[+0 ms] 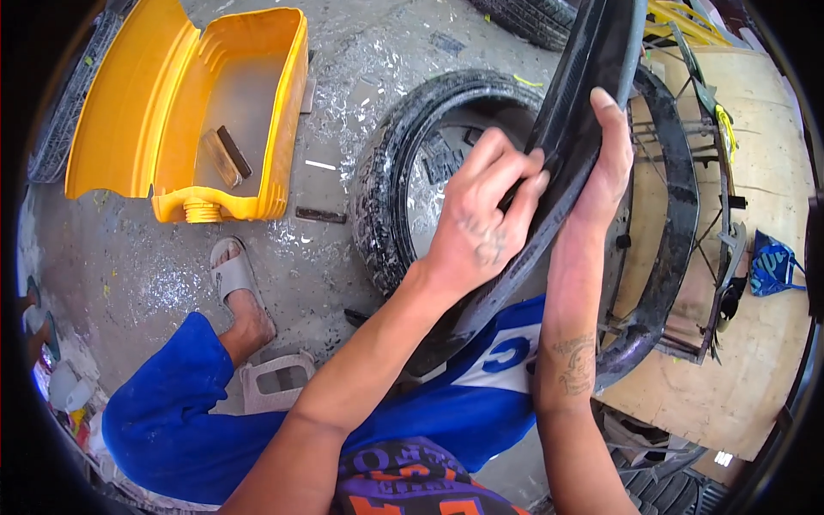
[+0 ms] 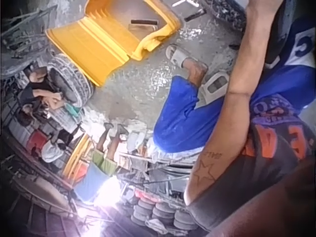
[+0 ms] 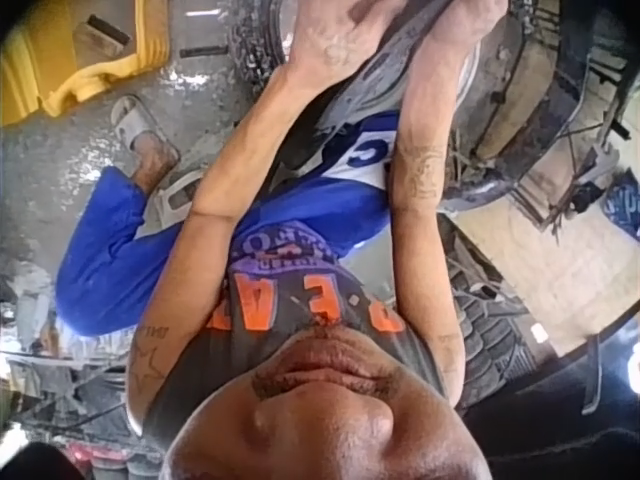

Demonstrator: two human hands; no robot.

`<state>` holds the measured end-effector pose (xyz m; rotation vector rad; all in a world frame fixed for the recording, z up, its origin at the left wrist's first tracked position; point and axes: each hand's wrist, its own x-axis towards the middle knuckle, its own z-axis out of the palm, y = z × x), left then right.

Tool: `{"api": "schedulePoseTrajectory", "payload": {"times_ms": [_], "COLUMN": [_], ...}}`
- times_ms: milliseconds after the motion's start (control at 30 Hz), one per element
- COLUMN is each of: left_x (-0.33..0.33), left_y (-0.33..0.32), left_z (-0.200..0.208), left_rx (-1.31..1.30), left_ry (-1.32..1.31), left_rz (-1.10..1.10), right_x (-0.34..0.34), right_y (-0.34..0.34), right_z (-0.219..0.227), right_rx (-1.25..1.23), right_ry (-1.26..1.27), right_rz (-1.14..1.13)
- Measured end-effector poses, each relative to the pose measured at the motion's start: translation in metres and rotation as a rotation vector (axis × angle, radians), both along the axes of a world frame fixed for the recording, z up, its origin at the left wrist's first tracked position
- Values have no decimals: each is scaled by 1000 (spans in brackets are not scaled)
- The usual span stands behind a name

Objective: Repairing a tire inner tube by sanding the surface, applying adhesive, and attaching a patch.

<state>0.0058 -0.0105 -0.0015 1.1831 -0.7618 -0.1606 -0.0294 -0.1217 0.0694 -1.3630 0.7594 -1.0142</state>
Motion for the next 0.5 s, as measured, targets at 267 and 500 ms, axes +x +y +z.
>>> {"api": "schedulePoseTrajectory", "payload": {"times_ms": [267,500], "left_x": [-2,0], "left_y": [1,-4], "left_z": [8,6], "left_rx": [-2,-7], "left_ry": [-42,-19], "left_rz": [73,47], "right_x": [-3,2], "right_y": [0,-1], "right_z": [-3,1], "right_rx": [-7,-70], "right_ry": [-4,-3], "right_rz": [11,-20]}}
